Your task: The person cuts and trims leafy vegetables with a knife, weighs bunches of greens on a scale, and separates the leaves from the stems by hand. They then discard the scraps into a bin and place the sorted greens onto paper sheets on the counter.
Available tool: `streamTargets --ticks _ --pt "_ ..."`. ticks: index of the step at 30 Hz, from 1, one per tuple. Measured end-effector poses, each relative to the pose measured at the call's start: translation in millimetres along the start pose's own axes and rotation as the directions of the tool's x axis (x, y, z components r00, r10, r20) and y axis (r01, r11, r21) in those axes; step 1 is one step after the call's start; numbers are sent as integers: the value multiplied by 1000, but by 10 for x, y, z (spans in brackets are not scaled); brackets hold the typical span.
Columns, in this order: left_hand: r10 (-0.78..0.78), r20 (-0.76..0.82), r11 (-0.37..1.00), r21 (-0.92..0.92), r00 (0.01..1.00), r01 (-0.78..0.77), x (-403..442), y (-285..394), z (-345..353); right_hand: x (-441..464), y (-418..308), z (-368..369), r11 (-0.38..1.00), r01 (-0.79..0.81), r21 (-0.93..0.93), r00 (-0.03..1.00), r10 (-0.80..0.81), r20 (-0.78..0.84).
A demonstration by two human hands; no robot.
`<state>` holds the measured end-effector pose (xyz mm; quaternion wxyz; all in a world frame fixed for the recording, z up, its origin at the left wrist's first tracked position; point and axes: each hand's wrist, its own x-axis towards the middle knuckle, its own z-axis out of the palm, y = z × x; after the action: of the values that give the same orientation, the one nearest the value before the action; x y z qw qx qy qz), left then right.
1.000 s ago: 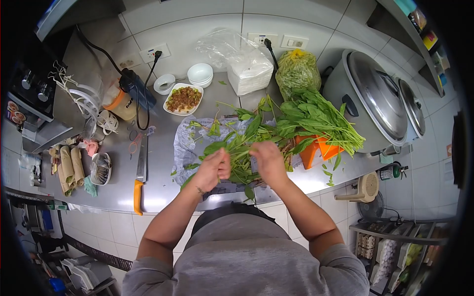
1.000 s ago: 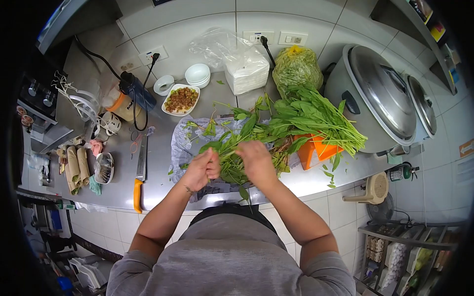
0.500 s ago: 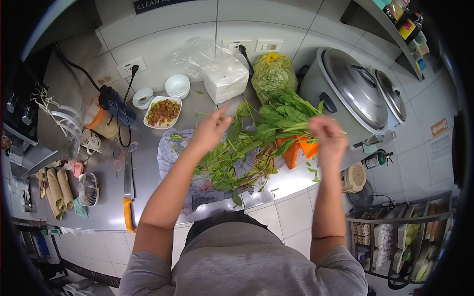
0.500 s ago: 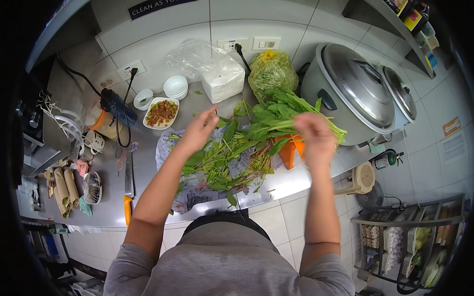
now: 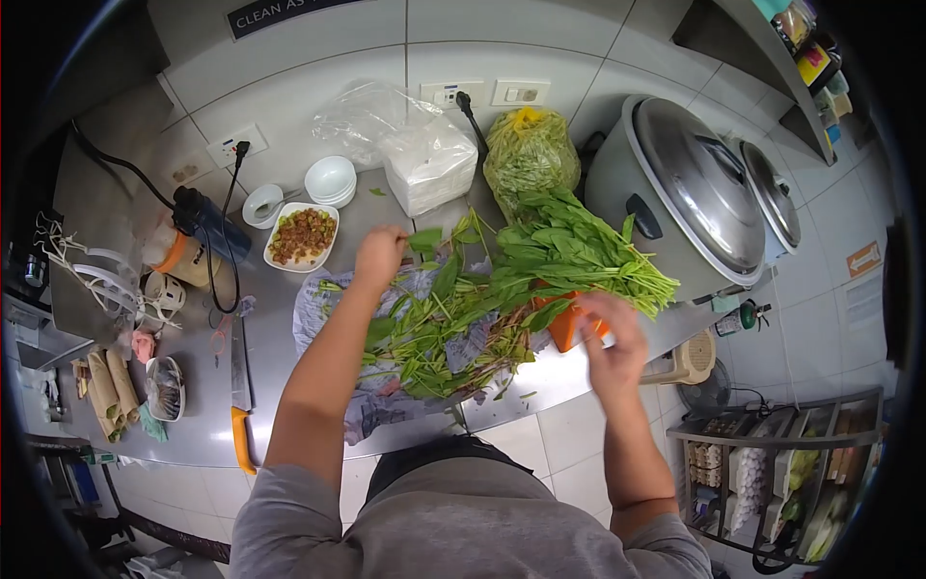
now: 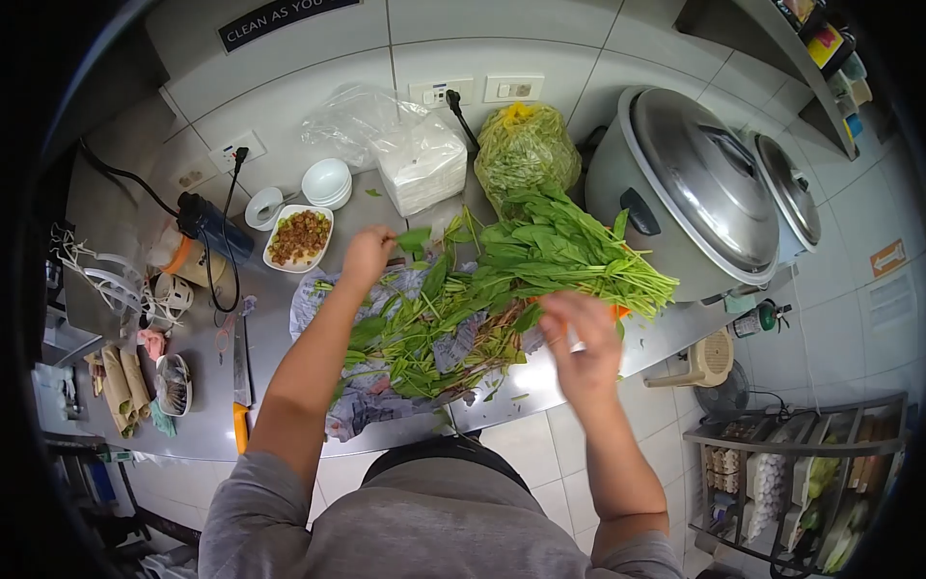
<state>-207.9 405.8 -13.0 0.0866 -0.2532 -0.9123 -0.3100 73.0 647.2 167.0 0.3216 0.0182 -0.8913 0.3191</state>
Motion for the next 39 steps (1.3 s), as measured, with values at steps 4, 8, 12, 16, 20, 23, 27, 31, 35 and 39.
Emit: streamTargets --ticks 4,8,12,16,20,23,27,31,35,39 --pt "-401 194 478 -789 895 385 -407 1037 -700 83 -314 622 902 -297 313 953 262 148" --pt "-242 489 -114 -872 838 475 -895 1655 -887 213 -298 1007 905 -213 369 976 179 123" --pt "-228 357 -30 -932 906 360 -1057 1653 -1138 500 -282 336 998 49 27 997 -48 -55" --pt "-250 27 797 -562 968 222 -1288 777 -1040 703 7 -451 950 3 -314 997 -26 -69" --pt "-78 266 927 -335 961 168 -1579 541 -526 477 54 -219 855 106 -507 994 -92 52" --pt "-99 131 995 20 986 98 -1620 613 -99 -50 -4 547 997 74 -24 863 -52 502" --pt "-72 270 997 50 960 60 -1613 437 -98 -345 405 1522 969 165 -182 883 -64 464" --pt "-293 314 938 -87 903 335 -1622 218 -564 -296 518 1567 947 188 -261 872 -38 489" --pt "-408 286 805 -336 867 489 -1696 -2 -737 11 -62 985 994 79 -69 957 -56 284" --pt "-468 344 517 -641 814 568 -1593 284 -1002 325 -493 238 997 -32 67 994 24 105"
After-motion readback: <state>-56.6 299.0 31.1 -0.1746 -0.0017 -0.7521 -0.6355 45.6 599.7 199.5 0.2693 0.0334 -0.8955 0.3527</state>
